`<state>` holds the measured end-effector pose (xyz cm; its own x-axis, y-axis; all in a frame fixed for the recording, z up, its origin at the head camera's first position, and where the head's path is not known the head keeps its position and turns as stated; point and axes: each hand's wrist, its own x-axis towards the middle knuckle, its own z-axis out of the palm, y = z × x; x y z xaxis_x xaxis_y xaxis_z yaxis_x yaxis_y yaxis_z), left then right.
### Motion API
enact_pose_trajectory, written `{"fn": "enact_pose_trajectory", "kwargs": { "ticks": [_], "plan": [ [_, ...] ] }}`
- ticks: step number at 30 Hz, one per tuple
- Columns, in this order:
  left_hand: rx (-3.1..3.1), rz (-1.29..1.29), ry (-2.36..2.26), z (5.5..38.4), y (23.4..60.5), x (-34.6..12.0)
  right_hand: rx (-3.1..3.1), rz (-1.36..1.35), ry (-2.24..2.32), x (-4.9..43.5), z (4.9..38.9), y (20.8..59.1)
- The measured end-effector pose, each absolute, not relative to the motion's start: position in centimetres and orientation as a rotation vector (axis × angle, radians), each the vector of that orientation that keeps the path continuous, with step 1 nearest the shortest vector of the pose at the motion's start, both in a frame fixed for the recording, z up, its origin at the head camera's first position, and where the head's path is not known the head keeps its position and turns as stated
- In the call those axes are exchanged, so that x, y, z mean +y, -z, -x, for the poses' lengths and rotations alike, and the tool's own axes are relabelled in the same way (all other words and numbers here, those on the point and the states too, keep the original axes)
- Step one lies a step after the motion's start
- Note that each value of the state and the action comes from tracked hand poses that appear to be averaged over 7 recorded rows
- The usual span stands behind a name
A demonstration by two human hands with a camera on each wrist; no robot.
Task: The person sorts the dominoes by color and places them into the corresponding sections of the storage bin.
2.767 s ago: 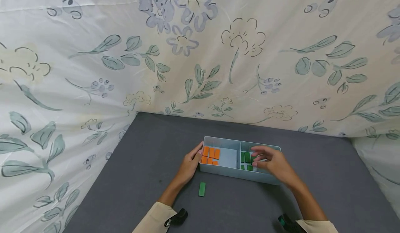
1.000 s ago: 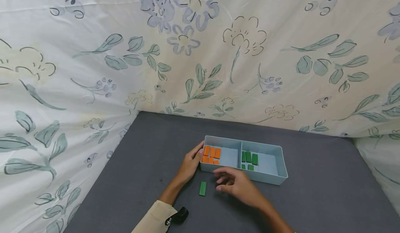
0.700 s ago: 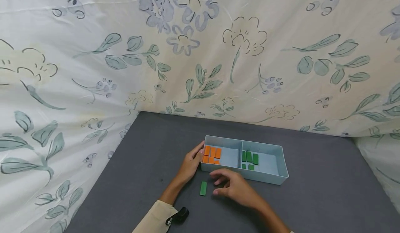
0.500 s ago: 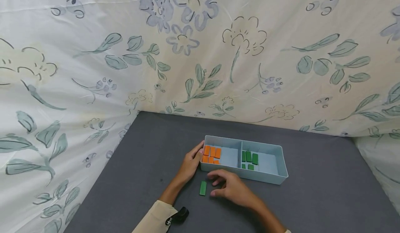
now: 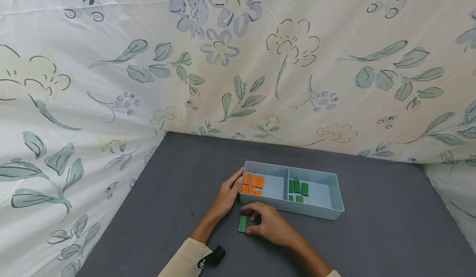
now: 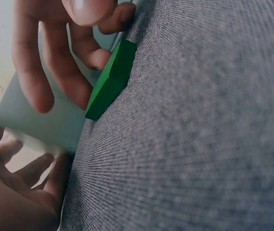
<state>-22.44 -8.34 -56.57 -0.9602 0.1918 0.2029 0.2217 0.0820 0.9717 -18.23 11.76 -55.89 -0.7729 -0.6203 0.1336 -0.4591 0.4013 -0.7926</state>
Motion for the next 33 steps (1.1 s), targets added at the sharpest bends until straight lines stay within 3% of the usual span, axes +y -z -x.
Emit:
{"fn": "enact_pose_trajectory", "kwargs": {
  "ticks": [33],
  "plan": [
    [-2.273,0.451,2.073,22.4,57.0,-8.4,2.611,0.966,1.139,10.4,17.4,55.9]
  ]
}}
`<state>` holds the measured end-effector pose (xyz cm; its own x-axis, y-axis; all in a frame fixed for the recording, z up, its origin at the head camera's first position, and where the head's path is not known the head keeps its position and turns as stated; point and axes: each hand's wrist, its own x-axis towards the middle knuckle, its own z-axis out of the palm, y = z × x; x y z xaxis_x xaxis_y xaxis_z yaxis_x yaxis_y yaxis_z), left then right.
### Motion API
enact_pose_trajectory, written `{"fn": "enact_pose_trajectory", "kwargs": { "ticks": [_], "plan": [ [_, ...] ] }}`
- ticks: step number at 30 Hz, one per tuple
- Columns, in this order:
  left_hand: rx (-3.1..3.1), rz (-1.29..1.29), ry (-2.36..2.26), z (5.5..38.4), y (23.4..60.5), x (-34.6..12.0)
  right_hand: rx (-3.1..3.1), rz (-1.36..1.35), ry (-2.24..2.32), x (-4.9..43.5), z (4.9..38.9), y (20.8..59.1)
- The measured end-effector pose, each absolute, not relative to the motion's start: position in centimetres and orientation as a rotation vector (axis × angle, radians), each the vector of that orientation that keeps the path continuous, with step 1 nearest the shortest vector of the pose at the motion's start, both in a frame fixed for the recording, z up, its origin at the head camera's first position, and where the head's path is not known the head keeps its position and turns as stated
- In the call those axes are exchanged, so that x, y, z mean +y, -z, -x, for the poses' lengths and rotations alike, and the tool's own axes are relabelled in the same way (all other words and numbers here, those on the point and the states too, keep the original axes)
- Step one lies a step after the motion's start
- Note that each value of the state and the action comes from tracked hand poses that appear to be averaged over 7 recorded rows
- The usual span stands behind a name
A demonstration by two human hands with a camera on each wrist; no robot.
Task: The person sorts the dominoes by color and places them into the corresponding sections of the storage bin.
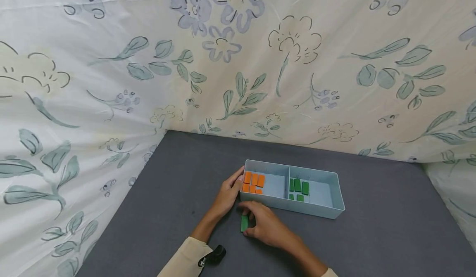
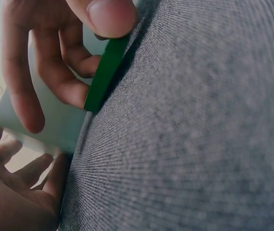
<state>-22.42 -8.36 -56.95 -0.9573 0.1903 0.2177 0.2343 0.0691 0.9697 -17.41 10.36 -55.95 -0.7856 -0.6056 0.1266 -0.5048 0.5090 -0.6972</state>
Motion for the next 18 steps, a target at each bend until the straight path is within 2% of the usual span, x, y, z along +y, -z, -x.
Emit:
{"fn": "enact_pose_trajectory", "kwargs": {
  "ticks": [18],
  "plan": [
    [-2.285,0.447,2.050,22.7,56.9,-8.3,2.471,0.839,1.400,12.7,16.6,55.2]
  ]
}}
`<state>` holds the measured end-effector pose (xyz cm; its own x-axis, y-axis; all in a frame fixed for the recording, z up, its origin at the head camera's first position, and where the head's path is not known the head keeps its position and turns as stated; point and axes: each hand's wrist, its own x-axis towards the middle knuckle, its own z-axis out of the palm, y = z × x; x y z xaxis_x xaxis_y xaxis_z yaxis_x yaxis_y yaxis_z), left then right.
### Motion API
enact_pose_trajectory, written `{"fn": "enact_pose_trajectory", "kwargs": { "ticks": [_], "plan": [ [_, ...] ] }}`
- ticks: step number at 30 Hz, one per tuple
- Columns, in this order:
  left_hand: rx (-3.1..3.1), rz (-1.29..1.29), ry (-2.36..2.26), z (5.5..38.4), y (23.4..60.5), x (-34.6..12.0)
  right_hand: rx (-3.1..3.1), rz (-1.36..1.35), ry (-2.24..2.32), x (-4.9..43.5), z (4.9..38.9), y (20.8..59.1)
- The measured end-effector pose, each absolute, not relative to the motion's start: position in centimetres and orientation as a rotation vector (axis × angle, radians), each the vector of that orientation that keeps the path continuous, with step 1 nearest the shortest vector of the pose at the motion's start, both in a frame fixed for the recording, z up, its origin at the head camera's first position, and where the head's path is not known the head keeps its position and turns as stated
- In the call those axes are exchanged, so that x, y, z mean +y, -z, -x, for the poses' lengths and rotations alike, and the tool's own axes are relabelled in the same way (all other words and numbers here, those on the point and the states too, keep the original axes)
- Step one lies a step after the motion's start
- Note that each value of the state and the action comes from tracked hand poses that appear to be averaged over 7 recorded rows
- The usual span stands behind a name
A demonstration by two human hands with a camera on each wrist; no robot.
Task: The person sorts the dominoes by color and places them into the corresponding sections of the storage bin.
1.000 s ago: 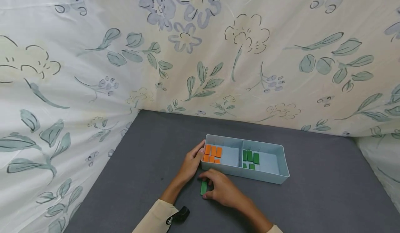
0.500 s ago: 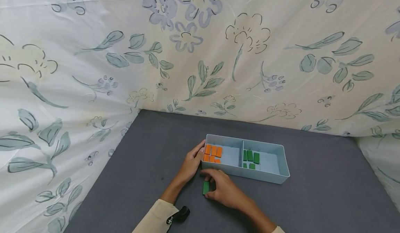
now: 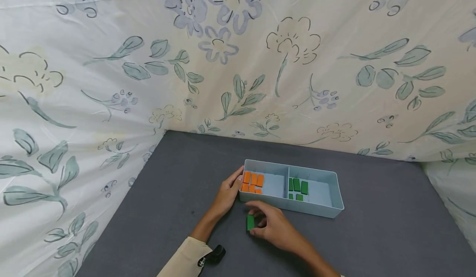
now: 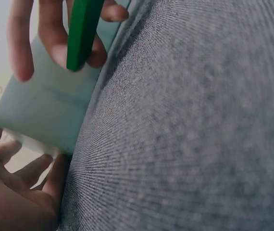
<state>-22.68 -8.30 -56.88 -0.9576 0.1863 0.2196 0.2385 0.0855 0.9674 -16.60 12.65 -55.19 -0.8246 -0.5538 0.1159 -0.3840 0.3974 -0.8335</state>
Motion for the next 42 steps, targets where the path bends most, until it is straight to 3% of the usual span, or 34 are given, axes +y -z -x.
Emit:
{"fn": "enact_pose_trajectory", "kwargs": {
  "ticks": [26,42],
  "plan": [
    [-2.278,0.491,2.035,22.7,57.3,-8.3,2.528,0.912,1.644,18.1,15.2,54.5],
    [-2.292,0.475,2.024,22.4,57.0,-8.1,2.683,0.766,1.666,21.5,15.0,52.6]
  ]
}}
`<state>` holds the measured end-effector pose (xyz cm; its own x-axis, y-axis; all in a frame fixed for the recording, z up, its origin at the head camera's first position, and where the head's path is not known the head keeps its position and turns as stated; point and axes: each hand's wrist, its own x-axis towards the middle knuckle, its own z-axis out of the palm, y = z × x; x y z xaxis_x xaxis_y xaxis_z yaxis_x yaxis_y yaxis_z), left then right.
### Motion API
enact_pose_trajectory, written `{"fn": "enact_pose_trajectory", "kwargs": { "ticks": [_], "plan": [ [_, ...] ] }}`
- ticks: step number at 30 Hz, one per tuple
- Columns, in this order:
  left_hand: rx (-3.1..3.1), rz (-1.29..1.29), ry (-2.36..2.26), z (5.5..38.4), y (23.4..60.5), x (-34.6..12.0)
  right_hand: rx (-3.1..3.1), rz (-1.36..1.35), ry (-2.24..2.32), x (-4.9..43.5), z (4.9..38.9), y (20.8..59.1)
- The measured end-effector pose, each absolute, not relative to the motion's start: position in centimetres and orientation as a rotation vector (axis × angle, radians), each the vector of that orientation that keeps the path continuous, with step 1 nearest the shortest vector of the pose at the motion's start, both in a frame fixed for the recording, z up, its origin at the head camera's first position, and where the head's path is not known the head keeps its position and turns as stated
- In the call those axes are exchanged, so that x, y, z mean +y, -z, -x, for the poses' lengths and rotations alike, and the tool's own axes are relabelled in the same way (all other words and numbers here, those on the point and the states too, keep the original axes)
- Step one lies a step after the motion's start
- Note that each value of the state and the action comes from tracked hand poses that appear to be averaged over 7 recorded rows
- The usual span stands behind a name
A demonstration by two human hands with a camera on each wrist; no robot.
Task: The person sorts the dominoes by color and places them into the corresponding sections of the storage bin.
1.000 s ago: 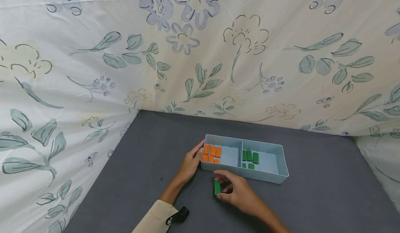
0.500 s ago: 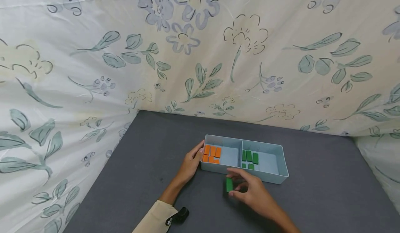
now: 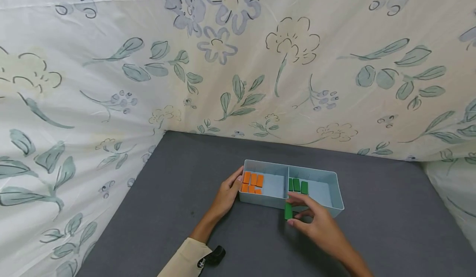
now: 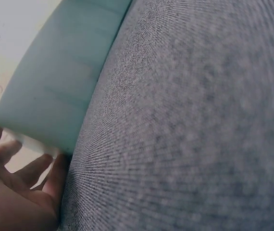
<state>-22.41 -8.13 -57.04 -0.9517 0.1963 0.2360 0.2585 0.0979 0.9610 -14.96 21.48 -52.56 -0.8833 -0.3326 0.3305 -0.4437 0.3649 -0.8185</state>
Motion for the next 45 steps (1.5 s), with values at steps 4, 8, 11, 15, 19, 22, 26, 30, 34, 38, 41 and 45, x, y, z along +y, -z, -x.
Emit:
{"fn": "enact_pose_trajectory", "kwargs": {
  "ticks": [4,8,11,15,19,22,26,30,34,38,41,45],
  "plan": [
    [-2.288,0.472,2.026,22.4,57.1,-8.1,-2.483,-0.703,-1.524,22.4,15.1,52.3],
    [-2.288,0.467,2.024,22.5,57.1,-8.2,-2.475,-0.659,-1.464,23.1,15.3,52.2],
    [-2.295,0.458,2.015,22.5,57.1,-8.2,-2.464,-0.619,-1.422,23.5,15.5,52.1],
    [-2.306,0.448,2.008,22.5,57.1,-8.2,-2.423,-0.598,-1.384,24.0,16.0,52.2],
    [-2.301,0.450,2.015,22.4,57.2,-8.2,-2.406,-0.584,-1.338,24.5,16.4,52.3],
    [-2.297,0.457,2.026,22.4,57.2,-8.1,-2.417,-0.558,-1.305,24.8,16.5,52.2],
    [-2.290,0.469,2.039,22.3,57.2,-8.2,-2.463,-0.502,-1.271,25.0,16.6,51.8],
    [-2.276,0.482,2.042,22.5,57.4,-8.2,-2.522,-0.442,-1.243,25.2,16.8,51.6],
    [-2.278,0.476,2.046,22.5,57.2,-8.2,-2.561,-0.404,-1.221,25.3,17.2,51.5],
    [-2.281,0.473,2.050,22.5,57.1,-8.2,-2.598,-0.387,-1.232,25.7,17.6,51.4],
    [-2.284,0.478,2.043,22.5,57.1,-8.2,-2.634,-0.377,-1.254,25.9,18.1,51.2],
    [-2.283,0.484,2.040,22.5,57.1,-8.2,-2.675,-0.377,-1.257,26.2,18.8,51.1]
  ]
}}
